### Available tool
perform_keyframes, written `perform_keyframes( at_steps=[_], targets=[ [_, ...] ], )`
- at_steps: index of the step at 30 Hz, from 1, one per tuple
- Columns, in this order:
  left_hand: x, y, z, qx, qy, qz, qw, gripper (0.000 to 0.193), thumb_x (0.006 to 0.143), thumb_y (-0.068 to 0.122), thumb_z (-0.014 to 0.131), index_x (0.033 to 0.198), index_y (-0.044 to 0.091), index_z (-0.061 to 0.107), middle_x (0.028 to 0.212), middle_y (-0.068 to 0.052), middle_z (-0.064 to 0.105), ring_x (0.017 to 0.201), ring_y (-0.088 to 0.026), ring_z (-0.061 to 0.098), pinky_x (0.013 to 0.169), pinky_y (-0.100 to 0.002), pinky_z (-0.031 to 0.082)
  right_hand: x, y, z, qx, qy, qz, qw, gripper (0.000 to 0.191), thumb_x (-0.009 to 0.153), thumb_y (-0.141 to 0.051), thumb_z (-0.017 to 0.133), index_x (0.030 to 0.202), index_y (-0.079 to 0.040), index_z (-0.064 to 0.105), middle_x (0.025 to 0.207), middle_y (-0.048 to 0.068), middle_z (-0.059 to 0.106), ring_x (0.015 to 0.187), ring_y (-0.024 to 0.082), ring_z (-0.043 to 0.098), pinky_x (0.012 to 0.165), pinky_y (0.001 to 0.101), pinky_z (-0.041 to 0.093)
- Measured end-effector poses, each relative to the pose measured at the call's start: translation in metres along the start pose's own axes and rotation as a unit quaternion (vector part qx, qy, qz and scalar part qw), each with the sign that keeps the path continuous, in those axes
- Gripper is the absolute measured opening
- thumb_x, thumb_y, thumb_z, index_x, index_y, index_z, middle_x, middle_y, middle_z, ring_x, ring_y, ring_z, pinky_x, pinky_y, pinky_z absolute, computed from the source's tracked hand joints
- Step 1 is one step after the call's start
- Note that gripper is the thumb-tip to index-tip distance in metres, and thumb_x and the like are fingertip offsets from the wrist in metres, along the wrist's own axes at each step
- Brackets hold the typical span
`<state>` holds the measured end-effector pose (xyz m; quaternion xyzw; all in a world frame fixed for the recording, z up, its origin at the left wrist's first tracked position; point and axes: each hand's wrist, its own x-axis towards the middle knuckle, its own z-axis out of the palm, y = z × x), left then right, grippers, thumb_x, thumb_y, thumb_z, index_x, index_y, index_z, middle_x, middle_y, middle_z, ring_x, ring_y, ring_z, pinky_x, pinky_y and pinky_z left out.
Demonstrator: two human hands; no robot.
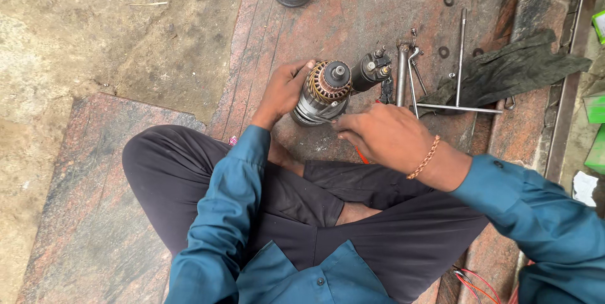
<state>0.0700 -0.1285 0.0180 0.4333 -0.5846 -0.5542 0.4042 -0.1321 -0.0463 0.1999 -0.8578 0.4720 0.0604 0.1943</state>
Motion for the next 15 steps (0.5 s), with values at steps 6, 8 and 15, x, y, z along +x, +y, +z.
perform_keyframes(
  at_steps=[6,8,15],
  targets=[
    [0.003,0.002,-0.007,-0.034,-0.055,0.013,0.998,0.037,0.109,0.028,0.052,0.128,0.001,0.069,0.114,-0.008,0.078,0.104,-0.009,0.066,0.095,-0.029,0.054,-0.001,0.0,-0.012,-0.036,-0.02,-0.015,0.999,0.024,0.09,-0.029,0.067,0.111,-0.021,0.075,0.074,0.015,0.072,0.074,0.038,0.071,0.064,0.0525,0.056],
    [0.001,0.003,-0.007,0.004,-0.047,0.028,0.999,0.038,0.108,0.029,0.052,0.129,0.001,0.068,0.114,-0.008,0.078,0.105,-0.009,0.068,0.095,-0.029,0.053,-0.001,0.004,-0.021,-0.06,-0.039,-0.036,0.997,0.026,0.089,-0.028,0.066,0.113,-0.022,0.074,0.074,0.015,0.073,0.074,0.037,0.072,0.064,0.0526,0.056],
    [-0.001,0.003,-0.006,-0.02,-0.044,-0.001,0.999,0.039,0.108,0.031,0.052,0.127,0.002,0.07,0.112,-0.008,0.08,0.101,-0.009,0.067,0.094,-0.028,0.054,0.003,0.011,-0.046,-0.237,-0.087,-0.067,0.965,0.027,0.091,-0.025,0.064,0.116,-0.027,0.072,0.075,0.008,0.072,0.073,0.031,0.073,0.058,0.0453,0.056]
  ],
)
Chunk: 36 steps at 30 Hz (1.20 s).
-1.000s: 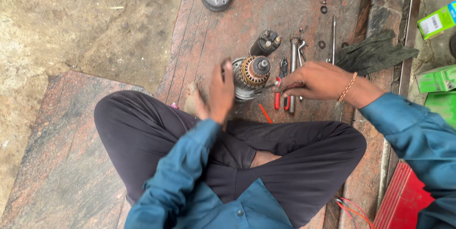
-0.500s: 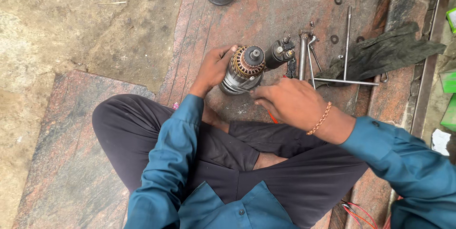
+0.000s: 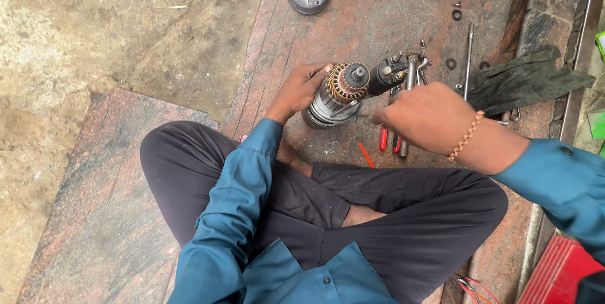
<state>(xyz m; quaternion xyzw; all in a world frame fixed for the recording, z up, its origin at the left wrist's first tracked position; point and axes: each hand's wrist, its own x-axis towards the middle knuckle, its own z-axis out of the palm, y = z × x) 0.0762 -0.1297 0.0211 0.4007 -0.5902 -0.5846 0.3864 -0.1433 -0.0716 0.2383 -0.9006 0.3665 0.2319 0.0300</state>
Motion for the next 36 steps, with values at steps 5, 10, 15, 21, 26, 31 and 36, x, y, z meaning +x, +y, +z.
perform_keyframes(
  at_steps=[5,10,15,21,26,31,36],
  targets=[
    [-0.001,-0.002,0.002,-0.028,0.013,-0.023,0.999,0.04,0.107,0.031,0.054,0.128,0.001,0.07,0.111,-0.007,0.079,0.1,-0.008,0.066,0.093,-0.028,0.053,-0.017,-0.004,-0.002,-0.038,0.042,0.0,0.998,0.039,0.087,-0.026,0.063,0.125,-0.032,0.071,0.086,0.005,0.071,0.065,0.029,0.072,0.049,0.0426,0.054],
    [-0.005,-0.001,0.002,-0.025,0.029,-0.012,0.999,0.041,0.107,0.032,0.054,0.127,0.0,0.07,0.11,-0.007,0.079,0.1,-0.008,0.066,0.093,-0.028,0.053,-0.019,-0.025,0.022,0.099,0.132,0.019,0.986,0.031,0.088,-0.035,0.066,0.117,-0.026,0.073,0.086,0.006,0.072,0.064,0.035,0.07,0.049,0.0484,0.052],
    [-0.007,-0.002,0.001,-0.024,0.033,-0.016,0.999,0.041,0.107,0.032,0.054,0.126,0.0,0.07,0.108,-0.007,0.079,0.099,-0.008,0.066,0.092,-0.028,0.053,-0.01,-0.037,0.05,0.183,0.175,0.028,0.967,0.02,0.092,-0.033,0.067,0.104,-0.018,0.071,0.086,0.008,0.072,0.073,0.035,0.07,0.057,0.0487,0.054],
    [-0.005,-0.008,0.005,-0.018,0.046,-0.006,0.999,0.04,0.106,0.031,0.054,0.124,-0.001,0.07,0.106,-0.008,0.079,0.097,-0.009,0.067,0.09,-0.029,0.054,-0.006,-0.041,0.053,0.228,0.178,0.054,0.956,0.021,0.091,-0.031,0.068,0.105,-0.016,0.072,0.084,0.009,0.072,0.074,0.036,0.069,0.06,0.0482,0.055],
    [-0.008,-0.009,0.008,-0.002,0.075,0.013,0.997,0.039,0.107,0.031,0.054,0.121,-0.001,0.071,0.103,-0.009,0.08,0.095,-0.008,0.068,0.09,-0.029,0.054,0.0,-0.057,0.046,0.182,0.174,0.059,0.966,0.021,0.089,-0.025,0.068,0.108,-0.017,0.073,0.084,0.009,0.072,0.073,0.036,0.07,0.059,0.0497,0.055],
    [-0.01,-0.007,0.006,0.009,0.065,0.002,0.998,0.038,0.106,0.031,0.056,0.121,-0.001,0.072,0.102,-0.01,0.08,0.095,-0.008,0.066,0.088,-0.029,0.054,-0.005,-0.05,0.036,0.2,0.122,0.076,0.969,0.018,0.089,-0.029,0.072,0.104,-0.018,0.073,0.08,0.011,0.071,0.076,0.036,0.07,0.064,0.05,0.056],
    [-0.008,-0.004,0.003,0.014,0.057,0.019,0.998,0.039,0.106,0.031,0.055,0.122,-0.001,0.07,0.104,-0.011,0.08,0.096,-0.008,0.067,0.089,-0.028,0.053,-0.015,-0.039,0.028,0.09,0.061,0.05,0.993,0.026,0.086,-0.02,0.068,0.112,-0.023,0.071,0.088,0.008,0.072,0.076,0.034,0.072,0.058,0.0491,0.056]
  ],
)
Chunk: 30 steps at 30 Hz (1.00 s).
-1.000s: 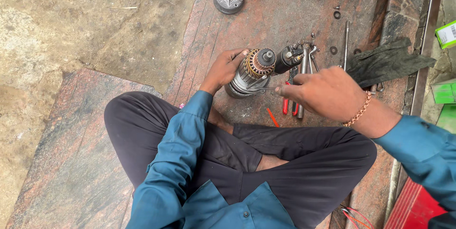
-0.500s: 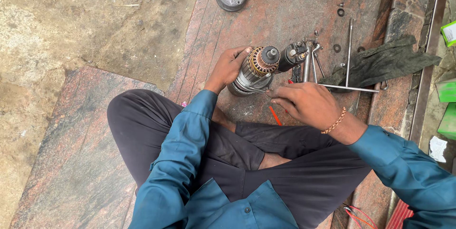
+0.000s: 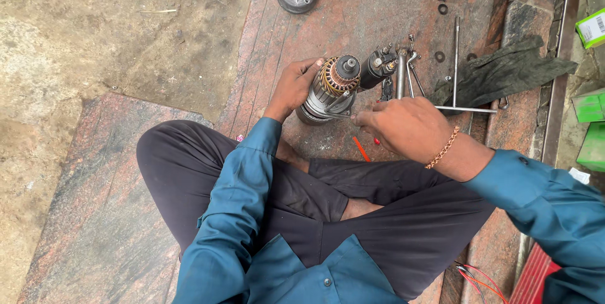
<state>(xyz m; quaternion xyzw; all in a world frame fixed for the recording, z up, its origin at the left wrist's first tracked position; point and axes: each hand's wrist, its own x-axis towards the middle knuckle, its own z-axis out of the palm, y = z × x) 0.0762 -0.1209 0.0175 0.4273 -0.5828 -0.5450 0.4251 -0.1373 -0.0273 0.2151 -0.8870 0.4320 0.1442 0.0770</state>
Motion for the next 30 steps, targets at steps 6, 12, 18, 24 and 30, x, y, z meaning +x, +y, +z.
perform_keyframes(
  at_steps=[6,12,18,24,30],
  targets=[
    [-0.01,0.003,0.005,0.031,0.025,-0.023,0.999,0.039,0.105,0.032,0.054,0.121,0.0,0.071,0.1,-0.015,0.08,0.092,-0.012,0.07,0.086,-0.031,0.054,-0.007,0.006,0.01,-0.076,0.055,-0.106,0.99,0.04,0.083,-0.014,0.065,0.122,-0.019,0.068,0.091,0.005,0.069,0.069,0.028,0.071,0.049,0.0423,0.054],
    [-0.012,0.003,0.007,0.031,0.056,0.01,0.998,0.037,0.104,0.031,0.056,0.12,0.001,0.071,0.105,-0.016,0.079,0.097,-0.014,0.073,0.089,-0.031,0.054,-0.005,-0.005,0.033,0.053,0.138,-0.073,0.986,0.02,0.089,-0.023,0.067,0.108,-0.017,0.07,0.083,0.006,0.066,0.071,0.031,0.069,0.056,0.0462,0.053],
    [-0.016,0.006,0.004,0.05,0.028,-0.011,0.998,0.038,0.106,0.032,0.054,0.119,0.0,0.071,0.1,-0.016,0.079,0.092,-0.014,0.07,0.087,-0.032,0.054,-0.006,-0.003,0.018,0.008,0.049,-0.053,0.997,0.017,0.093,-0.027,0.063,0.105,-0.017,0.07,0.083,0.006,0.069,0.075,0.032,0.071,0.06,0.0469,0.054],
    [-0.013,0.011,0.005,0.039,0.029,-0.001,0.999,0.038,0.105,0.032,0.054,0.12,0.002,0.071,0.101,-0.016,0.079,0.091,-0.015,0.072,0.086,-0.032,0.053,-0.015,-0.02,0.011,-0.112,0.049,-0.071,0.99,0.033,0.087,-0.017,0.06,0.119,-0.016,0.069,0.084,0.006,0.069,0.067,0.024,0.073,0.05,0.0395,0.055],
    [-0.018,0.011,0.013,0.04,0.072,-0.023,0.996,0.038,0.105,0.033,0.054,0.119,0.002,0.072,0.101,-0.016,0.079,0.094,-0.018,0.074,0.088,-0.033,0.054,-0.01,-0.024,0.011,-0.106,0.077,-0.083,0.988,0.039,0.087,-0.016,0.061,0.125,-0.016,0.068,0.084,0.006,0.068,0.066,0.023,0.073,0.048,0.0379,0.054]
  ],
)
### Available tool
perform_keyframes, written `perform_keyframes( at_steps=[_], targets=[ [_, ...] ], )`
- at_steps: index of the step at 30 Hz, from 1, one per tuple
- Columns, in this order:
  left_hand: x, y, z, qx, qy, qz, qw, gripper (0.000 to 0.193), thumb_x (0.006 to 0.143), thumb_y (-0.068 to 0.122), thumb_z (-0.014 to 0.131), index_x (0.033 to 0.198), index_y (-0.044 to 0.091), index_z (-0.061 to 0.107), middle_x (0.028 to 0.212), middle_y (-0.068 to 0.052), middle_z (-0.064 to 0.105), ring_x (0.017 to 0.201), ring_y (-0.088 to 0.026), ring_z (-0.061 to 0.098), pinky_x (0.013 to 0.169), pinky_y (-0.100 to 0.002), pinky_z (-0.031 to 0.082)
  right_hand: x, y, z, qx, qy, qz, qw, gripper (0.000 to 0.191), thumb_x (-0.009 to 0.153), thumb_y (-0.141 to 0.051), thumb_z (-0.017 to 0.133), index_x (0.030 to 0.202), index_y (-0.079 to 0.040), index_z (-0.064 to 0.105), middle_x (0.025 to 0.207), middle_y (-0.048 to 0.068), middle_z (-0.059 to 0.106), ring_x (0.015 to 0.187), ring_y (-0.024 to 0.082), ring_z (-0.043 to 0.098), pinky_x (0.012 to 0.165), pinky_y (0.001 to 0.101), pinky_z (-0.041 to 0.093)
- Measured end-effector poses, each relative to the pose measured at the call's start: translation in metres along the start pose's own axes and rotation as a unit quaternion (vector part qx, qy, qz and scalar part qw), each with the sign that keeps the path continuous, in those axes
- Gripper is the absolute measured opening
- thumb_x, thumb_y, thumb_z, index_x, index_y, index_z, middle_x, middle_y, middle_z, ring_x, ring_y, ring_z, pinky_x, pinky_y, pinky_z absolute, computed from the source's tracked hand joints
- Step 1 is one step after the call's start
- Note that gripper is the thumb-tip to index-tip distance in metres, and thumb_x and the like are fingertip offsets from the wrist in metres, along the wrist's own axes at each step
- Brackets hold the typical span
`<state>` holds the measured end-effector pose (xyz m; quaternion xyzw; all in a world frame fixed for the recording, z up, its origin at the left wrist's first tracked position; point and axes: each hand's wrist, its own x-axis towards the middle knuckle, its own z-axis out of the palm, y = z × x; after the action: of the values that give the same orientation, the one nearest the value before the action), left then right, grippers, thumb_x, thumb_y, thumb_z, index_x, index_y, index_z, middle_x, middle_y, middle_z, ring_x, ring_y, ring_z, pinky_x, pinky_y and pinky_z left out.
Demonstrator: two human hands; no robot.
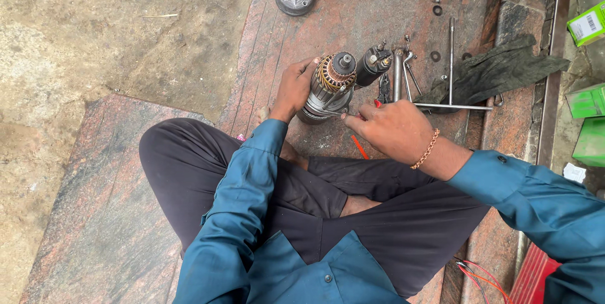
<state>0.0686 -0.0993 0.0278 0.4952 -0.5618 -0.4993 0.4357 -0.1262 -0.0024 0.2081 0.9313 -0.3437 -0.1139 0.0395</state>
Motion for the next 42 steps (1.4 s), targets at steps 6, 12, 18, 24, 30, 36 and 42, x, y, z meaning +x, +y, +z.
perform_keyframes(
  at_steps=[6,12,18,24,30,36,42],
  targets=[
    [0.003,0.003,-0.004,0.008,-0.015,0.002,1.0,0.04,0.104,0.034,0.053,0.119,0.003,0.072,0.102,-0.016,0.08,0.095,-0.018,0.074,0.088,-0.033,0.053,0.003,-0.013,-0.004,0.021,0.012,0.024,0.999,0.041,0.086,-0.017,0.062,0.125,-0.013,0.069,0.084,0.007,0.068,0.066,0.024,0.073,0.049,0.0379,0.055],
    [0.002,-0.004,-0.007,0.007,-0.021,0.03,0.999,0.039,0.104,0.032,0.054,0.119,0.001,0.071,0.104,-0.018,0.079,0.097,-0.019,0.074,0.089,-0.033,0.053,0.0,0.001,-0.011,0.02,-0.044,0.078,0.996,0.03,0.086,-0.018,0.065,0.115,-0.021,0.072,0.091,0.004,0.072,0.074,0.027,0.074,0.053,0.041,0.056],
    [0.006,-0.007,-0.007,-0.003,-0.02,0.029,0.999,0.039,0.104,0.033,0.055,0.12,0.0,0.071,0.103,-0.018,0.078,0.096,-0.017,0.074,0.088,-0.032,0.053,-0.004,0.015,-0.007,0.145,0.009,0.12,0.982,0.021,0.087,-0.027,0.069,0.106,-0.022,0.077,0.086,0.004,0.075,0.074,0.032,0.072,0.056,0.0472,0.055],
    [0.013,-0.008,-0.005,-0.03,-0.033,0.01,0.999,0.041,0.104,0.034,0.055,0.119,0.0,0.071,0.1,-0.014,0.079,0.094,-0.012,0.07,0.088,-0.03,0.053,-0.006,0.031,0.009,0.204,0.022,0.131,0.97,0.024,0.09,-0.037,0.07,0.105,-0.02,0.076,0.083,0.007,0.074,0.077,0.033,0.071,0.062,0.0462,0.055],
    [0.014,-0.007,-0.001,-0.052,-0.035,-0.014,0.998,0.041,0.105,0.033,0.056,0.12,-0.002,0.072,0.102,-0.012,0.08,0.095,-0.012,0.068,0.089,-0.029,0.052,0.004,0.044,0.017,0.253,0.024,0.078,0.964,0.023,0.089,-0.032,0.069,0.108,-0.022,0.077,0.087,0.005,0.075,0.076,0.032,0.071,0.059,0.0473,0.054],
    [0.017,-0.014,0.0,-0.063,-0.035,-0.011,0.997,0.038,0.105,0.028,0.054,0.123,-0.002,0.071,0.109,-0.01,0.079,0.101,-0.011,0.068,0.094,-0.028,0.051,-0.026,0.04,0.01,0.204,0.012,0.181,0.962,0.024,0.088,-0.026,0.071,0.111,-0.022,0.076,0.086,0.008,0.074,0.08,0.034,0.071,0.067,0.0483,0.056],
    [0.008,-0.026,0.008,-0.103,-0.017,-0.007,0.994,0.038,0.108,0.023,0.05,0.127,-0.005,0.069,0.116,-0.008,0.076,0.108,-0.012,0.066,0.098,-0.027,0.05,-0.05,0.033,0.027,0.415,0.092,0.326,0.844,0.035,0.092,-0.019,0.066,0.127,-0.015,0.068,0.09,0.014,0.075,0.08,0.03,0.075,0.073,0.0383,0.057]
  ],
)
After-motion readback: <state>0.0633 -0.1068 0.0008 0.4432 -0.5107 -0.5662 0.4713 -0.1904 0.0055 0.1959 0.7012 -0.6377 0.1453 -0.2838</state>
